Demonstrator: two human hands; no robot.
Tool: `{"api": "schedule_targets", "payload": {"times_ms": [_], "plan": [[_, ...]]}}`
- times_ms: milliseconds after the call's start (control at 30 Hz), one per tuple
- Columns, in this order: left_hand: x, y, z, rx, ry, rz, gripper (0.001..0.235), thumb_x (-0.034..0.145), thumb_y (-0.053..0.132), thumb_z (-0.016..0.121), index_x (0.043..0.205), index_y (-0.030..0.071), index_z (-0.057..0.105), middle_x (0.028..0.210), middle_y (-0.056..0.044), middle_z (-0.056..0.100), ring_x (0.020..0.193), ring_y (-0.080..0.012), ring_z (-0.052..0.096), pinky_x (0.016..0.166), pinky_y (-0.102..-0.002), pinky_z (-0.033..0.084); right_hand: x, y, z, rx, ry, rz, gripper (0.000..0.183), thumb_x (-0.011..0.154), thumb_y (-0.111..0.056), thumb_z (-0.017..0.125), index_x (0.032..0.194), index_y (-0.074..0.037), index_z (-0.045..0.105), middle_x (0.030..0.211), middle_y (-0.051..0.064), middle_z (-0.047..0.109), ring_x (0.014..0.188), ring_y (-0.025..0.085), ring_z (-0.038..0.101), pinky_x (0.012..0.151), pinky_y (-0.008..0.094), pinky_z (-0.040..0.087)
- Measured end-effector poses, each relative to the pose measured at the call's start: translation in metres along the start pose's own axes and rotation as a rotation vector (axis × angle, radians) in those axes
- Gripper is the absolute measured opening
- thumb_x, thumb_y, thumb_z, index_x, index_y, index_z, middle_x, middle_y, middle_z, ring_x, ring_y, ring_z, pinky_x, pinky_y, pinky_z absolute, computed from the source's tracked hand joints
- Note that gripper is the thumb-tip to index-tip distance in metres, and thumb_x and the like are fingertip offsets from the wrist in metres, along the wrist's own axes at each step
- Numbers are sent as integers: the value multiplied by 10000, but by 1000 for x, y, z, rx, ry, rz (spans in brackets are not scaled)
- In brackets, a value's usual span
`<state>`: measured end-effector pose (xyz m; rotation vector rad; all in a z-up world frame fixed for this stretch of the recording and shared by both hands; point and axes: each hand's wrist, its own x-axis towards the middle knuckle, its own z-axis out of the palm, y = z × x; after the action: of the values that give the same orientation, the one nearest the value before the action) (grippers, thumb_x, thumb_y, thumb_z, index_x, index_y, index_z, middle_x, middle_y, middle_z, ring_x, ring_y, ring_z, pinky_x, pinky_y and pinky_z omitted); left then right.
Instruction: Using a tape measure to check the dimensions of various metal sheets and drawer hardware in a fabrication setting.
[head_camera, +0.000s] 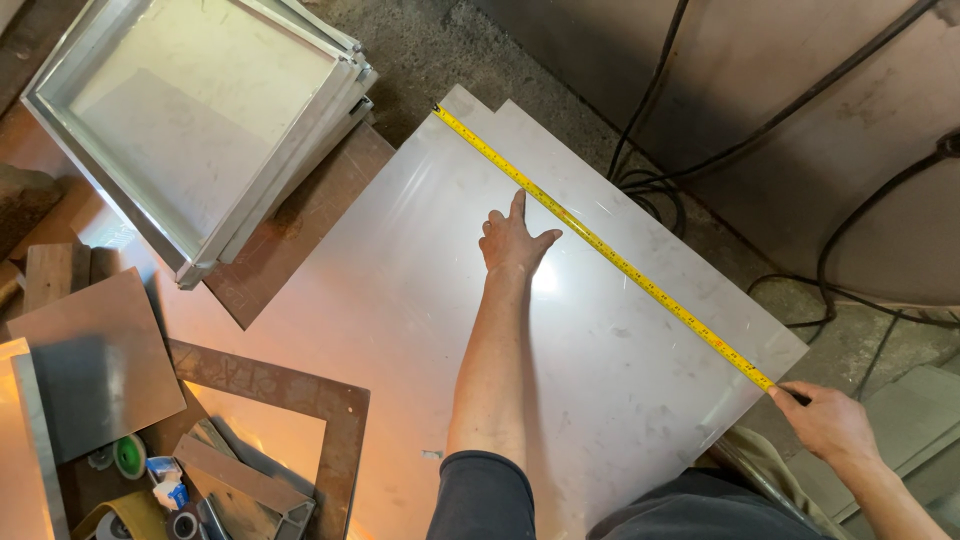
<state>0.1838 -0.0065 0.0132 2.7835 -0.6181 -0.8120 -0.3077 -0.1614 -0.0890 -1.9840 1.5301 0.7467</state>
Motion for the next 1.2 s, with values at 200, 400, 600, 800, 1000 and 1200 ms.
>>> {"api": "schedule_targets", "payload": {"times_ms": [200, 400, 600, 800, 1000, 1200], "plan": [[0, 1, -2, -10, -9, -3, 1021, 782, 566, 825, 1614, 288, 304, 1173, -117, 544, 1077, -258, 555, 858, -396, 521, -1, 0, 0, 24, 6, -20, 522, 914, -595, 628, 1257, -243, 805, 928, 136, 781, 873, 314, 733, 814, 439, 609], [-4, -3, 5, -19, 19, 48, 862, 831, 584, 774, 1567, 302, 424, 1150, -115, 542, 1073, -267, 531, 906, -411, 490, -1, -2, -3, -4, -13, -14, 524, 929, -599, 616, 1269, -240, 792, 927, 135, 778, 861, 305, 737, 799, 437, 611], [-6, -5, 12, -30, 67, 52, 772, 849, 577, 759, 1523, 327, 479, 1178, -114, 531, 1122, -287, 509, 979, -428, 451, -4, -5, -5, 12, -27, 0, 520, 929, -594, 614, 1275, -247, 791, 932, 137, 783, 871, 313, 737, 804, 441, 614], [-5, -5, 14, -27, 71, 58, 770, 844, 581, 759, 1519, 330, 487, 1201, -127, 538, 1165, -298, 510, 995, -449, 445, 2, 2, 2, 11, 36, -58, 517, 920, -601, 624, 1251, -248, 806, 962, 147, 814, 880, 326, 760, 815, 437, 599], [-10, -2, 7, -28, 45, 49, 776, 853, 583, 747, 1533, 331, 471, 1206, -130, 535, 1162, -294, 516, 988, -445, 457, -1, -7, -7, -17, -55, 30, 536, 938, -604, 607, 1314, -258, 770, 936, 152, 788, 867, 312, 744, 811, 441, 620], [-11, -1, 6, -22, 36, 38, 767, 853, 581, 743, 1526, 333, 470, 1199, -119, 536, 1168, -278, 509, 1000, -448, 445, 9, 4, 4, -27, 14, -47, 530, 914, -605, 626, 1271, -251, 793, 1000, 130, 805, 927, 320, 751, 847, 436, 590]]}}
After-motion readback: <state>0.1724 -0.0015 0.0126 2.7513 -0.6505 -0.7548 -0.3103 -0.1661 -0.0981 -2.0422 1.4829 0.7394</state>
